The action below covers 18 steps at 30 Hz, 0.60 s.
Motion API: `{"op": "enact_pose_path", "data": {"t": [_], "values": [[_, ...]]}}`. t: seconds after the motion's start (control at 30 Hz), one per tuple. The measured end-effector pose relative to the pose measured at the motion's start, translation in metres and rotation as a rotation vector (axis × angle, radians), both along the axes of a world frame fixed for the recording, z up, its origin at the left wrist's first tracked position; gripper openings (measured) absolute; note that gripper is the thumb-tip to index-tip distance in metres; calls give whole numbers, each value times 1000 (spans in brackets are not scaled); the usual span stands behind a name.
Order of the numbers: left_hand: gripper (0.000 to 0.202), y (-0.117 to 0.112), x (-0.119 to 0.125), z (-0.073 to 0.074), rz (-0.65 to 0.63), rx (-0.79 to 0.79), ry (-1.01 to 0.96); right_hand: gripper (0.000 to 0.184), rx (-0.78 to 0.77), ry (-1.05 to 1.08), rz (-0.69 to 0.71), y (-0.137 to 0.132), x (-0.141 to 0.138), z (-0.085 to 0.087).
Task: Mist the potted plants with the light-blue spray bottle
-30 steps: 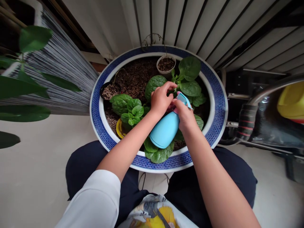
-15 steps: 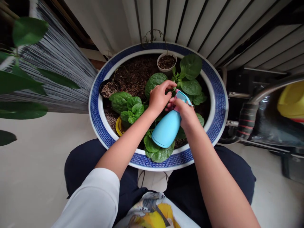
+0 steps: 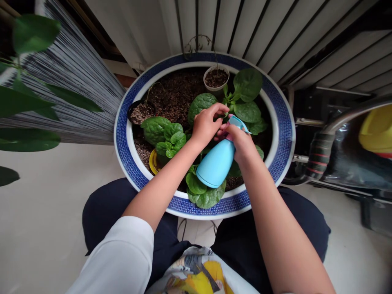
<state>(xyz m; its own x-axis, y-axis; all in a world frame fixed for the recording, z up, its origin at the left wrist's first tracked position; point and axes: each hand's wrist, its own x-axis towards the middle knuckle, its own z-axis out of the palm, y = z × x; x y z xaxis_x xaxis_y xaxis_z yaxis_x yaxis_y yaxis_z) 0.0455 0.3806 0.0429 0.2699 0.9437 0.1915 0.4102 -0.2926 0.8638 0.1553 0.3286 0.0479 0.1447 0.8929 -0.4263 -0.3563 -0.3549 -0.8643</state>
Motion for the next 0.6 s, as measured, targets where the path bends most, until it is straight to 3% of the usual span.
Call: {"op": "enact_pose_path", "data": {"t": [0.4,0.6], "values": [[33,2,0,4,3,-24,-18,15,39,6,17,-2,-4,6],[33,-1,0,4,-17,-9,-11,20,-22,61,-26,0,-3,4]]}}
